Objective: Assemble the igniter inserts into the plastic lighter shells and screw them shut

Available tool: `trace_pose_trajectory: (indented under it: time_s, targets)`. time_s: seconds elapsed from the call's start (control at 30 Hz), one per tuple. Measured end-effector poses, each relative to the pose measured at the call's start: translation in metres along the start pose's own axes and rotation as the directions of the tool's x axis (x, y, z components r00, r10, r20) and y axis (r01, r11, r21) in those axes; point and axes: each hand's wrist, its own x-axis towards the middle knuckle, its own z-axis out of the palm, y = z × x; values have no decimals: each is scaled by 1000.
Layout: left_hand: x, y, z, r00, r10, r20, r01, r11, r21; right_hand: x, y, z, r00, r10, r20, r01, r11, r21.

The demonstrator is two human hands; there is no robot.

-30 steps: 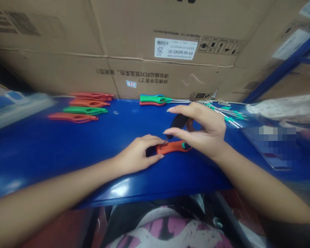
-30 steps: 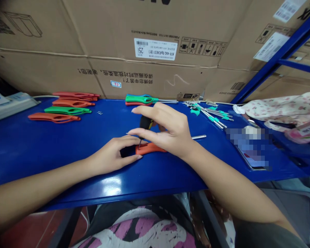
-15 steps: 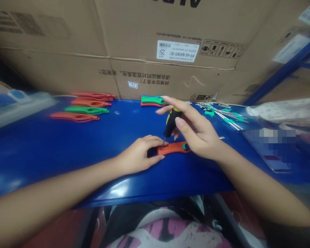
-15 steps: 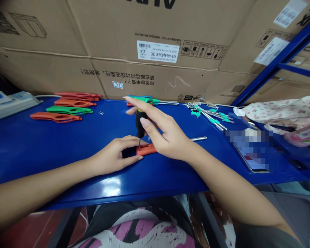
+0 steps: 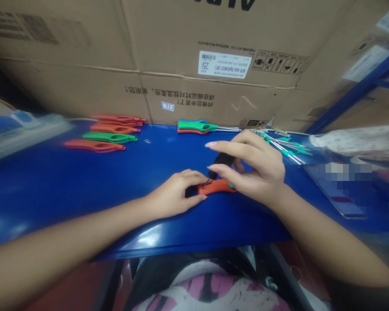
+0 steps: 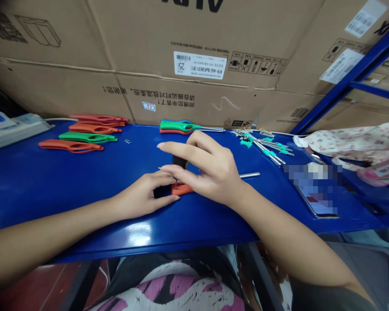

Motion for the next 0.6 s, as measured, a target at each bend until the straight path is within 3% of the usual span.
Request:
trace_pose_trajectory:
  time_s: [0.07, 0.2, 0.37, 0.53, 0.6]
  targets:
    - [0, 0, 0, 1000, 1, 2, -1, 1000, 2, 1, -1, -1, 1000, -4, 28, 5, 1000, -23]
    - [0, -1, 0, 1000, 2, 5, -2, 1000, 12, 2, 0, -3, 975, 131, 182, -150, 984, 97]
    - [-1, -2, 1, 1000, 5, -1, -5, 1000, 8, 3, 3, -3, 997, 79, 24, -79, 997, 9]
    - [0, 0, 0, 1000, 9, 12, -9, 1000, 5, 4, -2, -3, 978, 108, 179, -134, 981, 140]
    - [0, 0, 0, 1000, 11, 8, -11, 1000, 7, 2, -2, -3, 987, 96, 133, -110, 988, 106]
